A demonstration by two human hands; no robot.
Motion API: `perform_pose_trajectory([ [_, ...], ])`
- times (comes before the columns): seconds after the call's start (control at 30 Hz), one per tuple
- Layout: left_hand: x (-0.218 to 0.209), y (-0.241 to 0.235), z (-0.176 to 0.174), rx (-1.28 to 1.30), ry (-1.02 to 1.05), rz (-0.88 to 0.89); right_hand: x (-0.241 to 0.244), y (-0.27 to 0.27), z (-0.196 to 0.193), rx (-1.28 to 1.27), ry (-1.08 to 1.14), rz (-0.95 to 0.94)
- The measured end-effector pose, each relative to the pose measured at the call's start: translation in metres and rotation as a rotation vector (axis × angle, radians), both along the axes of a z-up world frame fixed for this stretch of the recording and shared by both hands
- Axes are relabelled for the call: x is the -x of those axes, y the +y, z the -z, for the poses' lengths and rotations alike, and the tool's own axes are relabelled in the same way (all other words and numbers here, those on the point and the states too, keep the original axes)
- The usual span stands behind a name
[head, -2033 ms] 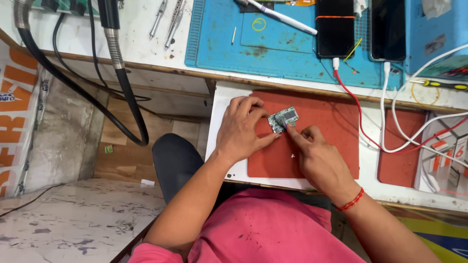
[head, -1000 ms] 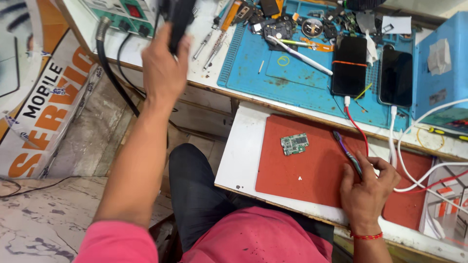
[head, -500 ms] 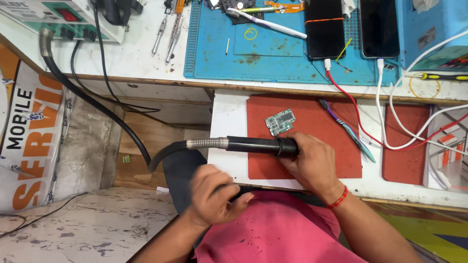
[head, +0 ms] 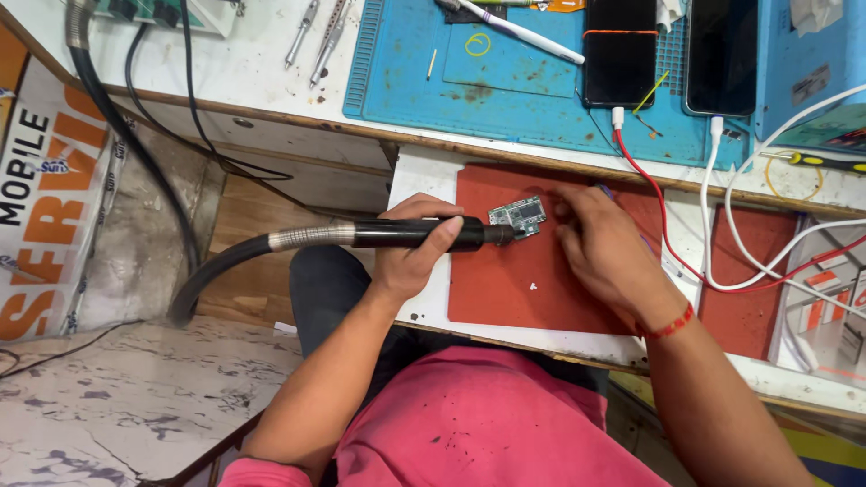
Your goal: The person uses a hot air gun to heat a small circuit board placed on a red mat. They hold the board steady with one hand while directing the hot air nozzle with the other, moving the tool across different components on the board.
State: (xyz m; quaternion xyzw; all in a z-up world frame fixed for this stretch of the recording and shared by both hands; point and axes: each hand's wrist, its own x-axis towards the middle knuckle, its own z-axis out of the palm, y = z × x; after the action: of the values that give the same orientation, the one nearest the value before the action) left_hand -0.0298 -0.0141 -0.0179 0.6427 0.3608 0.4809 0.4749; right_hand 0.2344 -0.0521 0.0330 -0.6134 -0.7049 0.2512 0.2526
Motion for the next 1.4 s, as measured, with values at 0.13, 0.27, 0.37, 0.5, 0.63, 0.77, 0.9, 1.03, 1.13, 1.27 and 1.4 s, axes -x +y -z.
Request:
perform_pose_trajectory([
  [0.13, -0.011, 0.003, 0.004, 0.077, -0.143, -0.175, -0.001, 0.011, 0.006, -0.002, -0.101, -0.045],
  [0.27, -0.007, -0.002, 0.002, 0.038, -0.058, -0.138, 0.01, 0.009, -0.002, -0.022, -0.015, 0.026],
  [0.37, -0.006, 0.0, 0.0, -0.01, -0.042, -0.062, 0.003, -0.013, -0.031, -0.061, 0.172, -0.04],
  [0.5, -0.003, 0.001, 0.002, 0.099, -0.076, -0.087, -0.01, -0.087, -0.093, -0.22, 0.51, -0.387],
  [0.63, -0.001, -0.001, 0.009, 0.12, -0.138, -0.147, -0.007, -0.133, -0.117, -0.026, 0.313, -0.463],
  [0.77, -0.003, -0.003, 0.013, 0.092, -0.186, -0.177, 0.006, -0.103, -0.102, 0.043, 0.091, -0.479],
  [0.9, 0.004, -0.002, 0.016, 0.102, -0.196, -0.124, 0.016, -0.106, -0.107, 0.078, -0.083, -0.454],
  [1.03, -0.002, -0.001, 0.015, 0.09, -0.224, -0.163, 0.014, -0.101, -0.12, 0.125, -0.254, -0.294],
  [1.13, 0.002, 0.0, 0.009, 0.018, -0.11, -0.094, 0.008, -0.058, -0.096, 0.12, -0.285, -0.13],
  [1.27, -0.004, -0.003, 0.005, 0.054, -0.101, -0.201, 0.008, -0.004, -0.028, 0.046, -0.112, 0.006],
  [1.4, -0.004, -0.004, 0.004, -0.074, -0.076, -0.076, 0.008, -0.004, 0.008, -0.111, -0.193, 0.07],
])
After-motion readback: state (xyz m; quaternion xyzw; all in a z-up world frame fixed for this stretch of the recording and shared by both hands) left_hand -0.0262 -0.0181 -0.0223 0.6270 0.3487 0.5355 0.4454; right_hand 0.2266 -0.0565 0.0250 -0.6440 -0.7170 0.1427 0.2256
